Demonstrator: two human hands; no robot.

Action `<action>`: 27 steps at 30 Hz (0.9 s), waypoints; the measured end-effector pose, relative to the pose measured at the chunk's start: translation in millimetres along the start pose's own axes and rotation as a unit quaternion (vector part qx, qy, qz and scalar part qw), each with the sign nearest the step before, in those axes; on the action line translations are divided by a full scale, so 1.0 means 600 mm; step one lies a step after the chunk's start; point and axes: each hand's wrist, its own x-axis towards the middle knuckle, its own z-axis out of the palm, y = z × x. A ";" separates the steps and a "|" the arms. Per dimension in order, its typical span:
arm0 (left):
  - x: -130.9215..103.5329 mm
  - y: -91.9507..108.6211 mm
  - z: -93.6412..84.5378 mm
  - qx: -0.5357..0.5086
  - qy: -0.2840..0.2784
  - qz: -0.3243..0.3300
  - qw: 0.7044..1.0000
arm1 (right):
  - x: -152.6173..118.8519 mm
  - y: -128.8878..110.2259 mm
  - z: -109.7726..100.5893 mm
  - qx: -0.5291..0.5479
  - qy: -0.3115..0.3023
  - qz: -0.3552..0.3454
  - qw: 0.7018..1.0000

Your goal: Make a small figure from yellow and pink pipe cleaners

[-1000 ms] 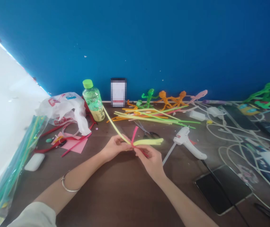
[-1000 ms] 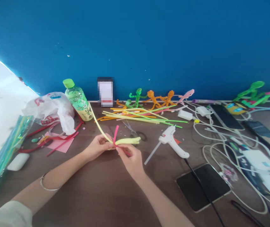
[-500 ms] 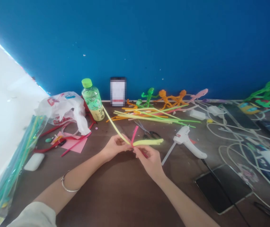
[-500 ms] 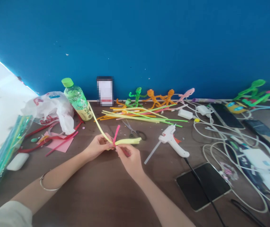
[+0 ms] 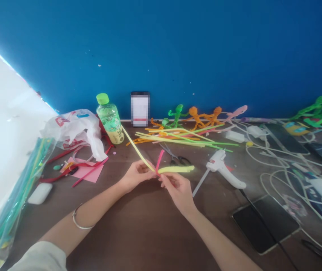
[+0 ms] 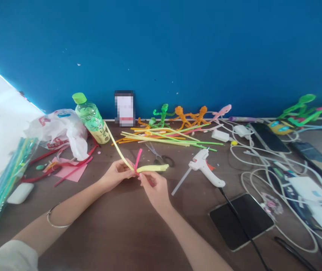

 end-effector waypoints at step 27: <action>0.001 -0.002 -0.003 -0.006 0.016 0.006 1.000 | 0.000 0.015 -0.003 -0.133 -0.007 -0.089 0.987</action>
